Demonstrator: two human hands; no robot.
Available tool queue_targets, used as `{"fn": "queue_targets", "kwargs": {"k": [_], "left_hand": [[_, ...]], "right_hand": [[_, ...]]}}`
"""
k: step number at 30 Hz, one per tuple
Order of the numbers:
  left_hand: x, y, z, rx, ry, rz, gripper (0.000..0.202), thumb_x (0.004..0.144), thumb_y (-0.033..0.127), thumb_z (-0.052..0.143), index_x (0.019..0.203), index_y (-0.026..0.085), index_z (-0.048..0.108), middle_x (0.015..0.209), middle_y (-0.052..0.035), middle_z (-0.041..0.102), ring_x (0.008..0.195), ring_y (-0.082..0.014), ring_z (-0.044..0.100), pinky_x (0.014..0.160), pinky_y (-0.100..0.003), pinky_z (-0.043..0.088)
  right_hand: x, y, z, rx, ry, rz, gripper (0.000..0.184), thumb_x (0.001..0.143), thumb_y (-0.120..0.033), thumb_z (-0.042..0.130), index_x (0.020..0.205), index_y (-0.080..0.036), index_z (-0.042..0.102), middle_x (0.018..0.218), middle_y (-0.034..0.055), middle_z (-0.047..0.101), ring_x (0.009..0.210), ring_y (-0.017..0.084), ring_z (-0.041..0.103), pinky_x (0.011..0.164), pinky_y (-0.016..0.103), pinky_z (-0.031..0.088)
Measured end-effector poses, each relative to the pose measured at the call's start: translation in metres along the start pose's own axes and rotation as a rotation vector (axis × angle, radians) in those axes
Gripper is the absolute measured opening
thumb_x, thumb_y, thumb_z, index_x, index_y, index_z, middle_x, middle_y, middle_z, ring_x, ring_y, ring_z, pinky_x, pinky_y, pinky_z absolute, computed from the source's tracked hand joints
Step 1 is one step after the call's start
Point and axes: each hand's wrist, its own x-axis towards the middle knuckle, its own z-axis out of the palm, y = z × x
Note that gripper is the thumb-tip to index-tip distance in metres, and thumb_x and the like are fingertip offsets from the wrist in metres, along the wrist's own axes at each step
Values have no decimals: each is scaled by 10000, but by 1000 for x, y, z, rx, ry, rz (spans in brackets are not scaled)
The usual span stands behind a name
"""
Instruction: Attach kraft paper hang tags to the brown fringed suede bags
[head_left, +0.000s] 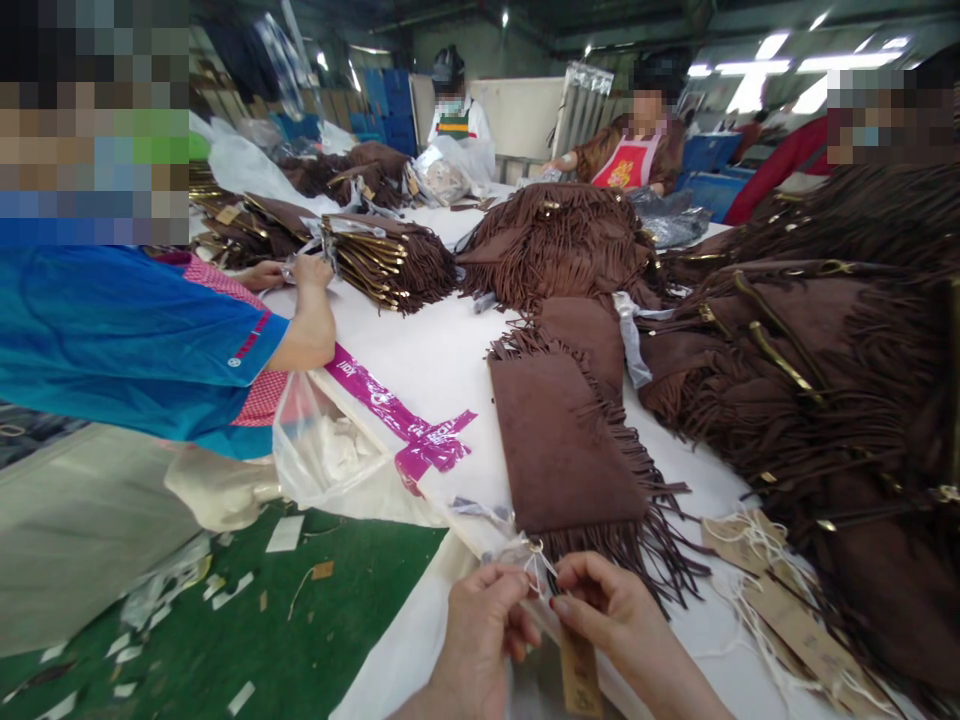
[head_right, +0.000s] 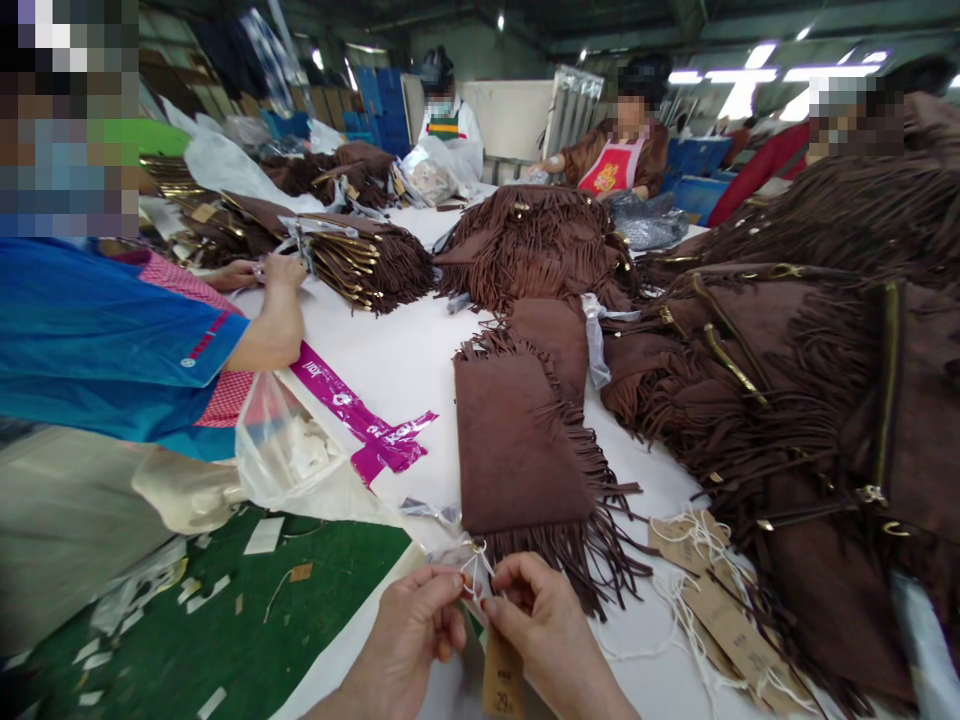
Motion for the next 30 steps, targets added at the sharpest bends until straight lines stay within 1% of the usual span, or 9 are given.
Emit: {"fn": "queue_targets", "kwargs": {"k": [6, 10, 14, 16, 20, 22, 25, 28, 30], "left_hand": [[3, 6, 0, -308, -36, -147, 109, 494, 145, 600, 582, 106, 550, 489, 36, 500, 343, -13, 344, 345, -143, 156], [4, 9, -9, -439, -143, -254, 74, 534, 95, 572, 600, 110, 542, 535, 28, 519, 368, -18, 365, 370, -141, 199], [3, 8, -18, -434, -303, -291, 97, 554, 181, 598, 605, 114, 551, 590, 5, 559, 389, -35, 394, 393, -162, 239], [3, 4, -20, -328, -345, -223, 143, 555, 242, 620, 593, 124, 548, 572, 7, 553, 380, -43, 391, 389, -175, 224], [5, -6, -27, 118, -332, 37, 163, 558, 250, 636, 524, 150, 512, 392, 41, 431, 346, -59, 332, 394, -203, 201], [3, -9, -31, 303, -296, 243, 163, 560, 222, 634, 491, 152, 503, 465, 18, 468, 417, -72, 376, 432, -209, 247], [-2, -7, -34, 477, -234, 519, 135, 593, 172, 610, 488, 147, 528, 684, -22, 531, 520, -79, 415, 488, -214, 295], [-7, -2, -34, 569, -267, 582, 118, 639, 164, 586, 524, 153, 562, 726, -38, 557, 543, -93, 441, 507, -220, 325], [-8, -1, -34, 579, -326, 553, 115, 645, 170, 588, 533, 155, 571, 674, -33, 558, 553, -103, 461, 516, -218, 337]], "right_hand": [[0, 1, 4, 24, 19, 8, 127, 644, -277, 589, 691, -184, 516, 587, -60, 432, 563, 111, 393, 517, 231, 302], [2, 2, 7, -2, 43, -6, 128, 643, -284, 605, 694, -186, 539, 599, -47, 477, 579, 121, 422, 516, 232, 326], [2, 1, 5, 75, 9, 10, 180, 636, -325, 627, 704, -186, 536, 615, -39, 505, 599, 132, 465, 552, 248, 360], [0, 0, 3, 185, -15, 48, 228, 624, -345, 649, 748, -191, 535, 634, -34, 545, 611, 139, 500, 569, 254, 380], [-3, 0, -1, 437, -22, 161, 329, 602, -343, 701, 829, -201, 510, 659, -25, 621, 575, 126, 533, 533, 235, 385], [-3, 1, -1, 498, -7, 182, 340, 594, -322, 723, 829, -191, 516, 643, -27, 624, 562, 110, 531, 522, 218, 374], [-1, 1, 2, 523, 20, 176, 328, 582, -290, 741, 820, -178, 545, 633, -43, 603, 568, 90, 524, 531, 197, 372], [0, 0, 5, 538, 13, 157, 298, 591, -263, 735, 819, -176, 564, 653, -45, 593, 587, 86, 526, 546, 194, 385], [0, 0, 7, 551, -9, 145, 279, 605, -251, 722, 825, -172, 569, 668, -35, 598, 600, 92, 532, 556, 201, 395]]}}
